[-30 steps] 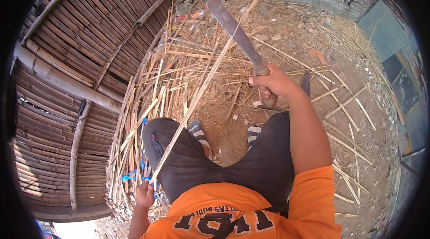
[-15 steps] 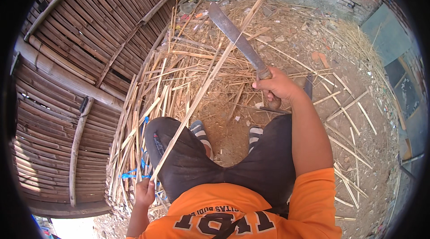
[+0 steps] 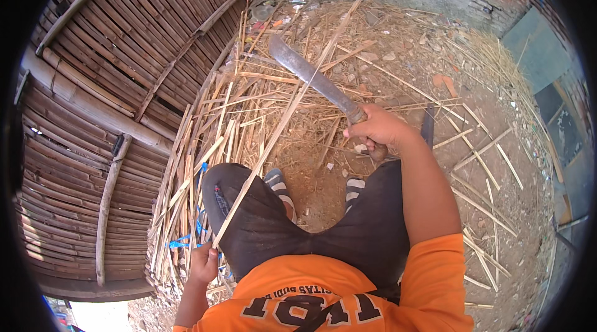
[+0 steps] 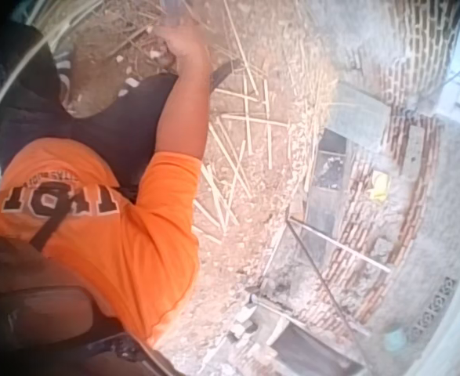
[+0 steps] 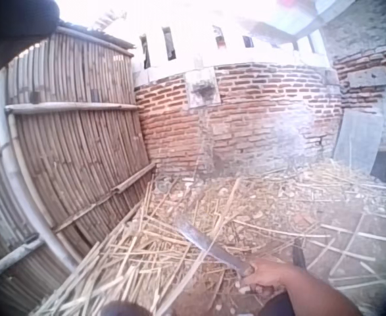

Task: The person uses a machete to shave thin strips of bamboo, holding the bamboo piece with one hand and guiding the blade with the other while sitting among a pile of shavings.

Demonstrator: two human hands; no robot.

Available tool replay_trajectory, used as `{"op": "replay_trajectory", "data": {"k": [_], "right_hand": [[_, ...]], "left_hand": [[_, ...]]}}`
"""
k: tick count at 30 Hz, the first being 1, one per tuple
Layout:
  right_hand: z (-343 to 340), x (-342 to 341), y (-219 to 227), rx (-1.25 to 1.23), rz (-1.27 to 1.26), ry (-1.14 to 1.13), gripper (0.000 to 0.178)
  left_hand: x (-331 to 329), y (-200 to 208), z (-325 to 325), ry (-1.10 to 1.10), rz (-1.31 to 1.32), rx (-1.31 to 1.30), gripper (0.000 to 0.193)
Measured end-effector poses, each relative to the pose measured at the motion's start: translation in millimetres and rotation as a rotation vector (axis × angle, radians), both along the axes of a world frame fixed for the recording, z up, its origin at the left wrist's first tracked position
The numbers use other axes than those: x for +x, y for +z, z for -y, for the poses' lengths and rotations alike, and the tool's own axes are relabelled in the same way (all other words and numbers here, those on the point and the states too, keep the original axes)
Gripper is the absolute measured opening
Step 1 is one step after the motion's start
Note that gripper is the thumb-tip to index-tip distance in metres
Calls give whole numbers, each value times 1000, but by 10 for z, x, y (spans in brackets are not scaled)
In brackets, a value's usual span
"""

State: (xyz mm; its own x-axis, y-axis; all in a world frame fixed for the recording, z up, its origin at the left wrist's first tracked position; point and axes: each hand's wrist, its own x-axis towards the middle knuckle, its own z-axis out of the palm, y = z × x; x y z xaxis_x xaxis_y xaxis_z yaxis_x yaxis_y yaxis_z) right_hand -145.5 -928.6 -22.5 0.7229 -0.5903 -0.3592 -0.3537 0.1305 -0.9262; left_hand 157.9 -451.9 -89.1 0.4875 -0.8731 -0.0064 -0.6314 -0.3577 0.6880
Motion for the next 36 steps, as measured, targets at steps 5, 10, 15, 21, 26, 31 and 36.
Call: {"op": "replay_trajectory", "data": {"k": [5, 10, 15, 21, 26, 31, 36], "right_hand": [[-320, 221, 148, -207, -255, 281, 31], [-89, 43, 104, -41, 83, -177, 33], [-80, 268, 327, 99, 459, -497, 34], [-288, 681, 707, 101, 703, -512, 32], [-190, 909, 775, 56, 846, -472, 33], [205, 1004, 896, -29, 902, -481, 31], [465, 982, 811, -41, 876, -538, 28]], "left_hand": [[-12, -20, 84, 37, 26, 42, 68], [-36, 73, 128, 80, -111, -16, 63], [-6, 235, 529, 147, -203, -137, 48], [35, 823, 1633, 116, 30, -351, 39], [-99, 1333, 2501, 73, 105, -363, 41], [-261, 1327, 3406, -43, 164, -420, 39], [-587, 926, 4002, -100, 148, -504, 36]]}}
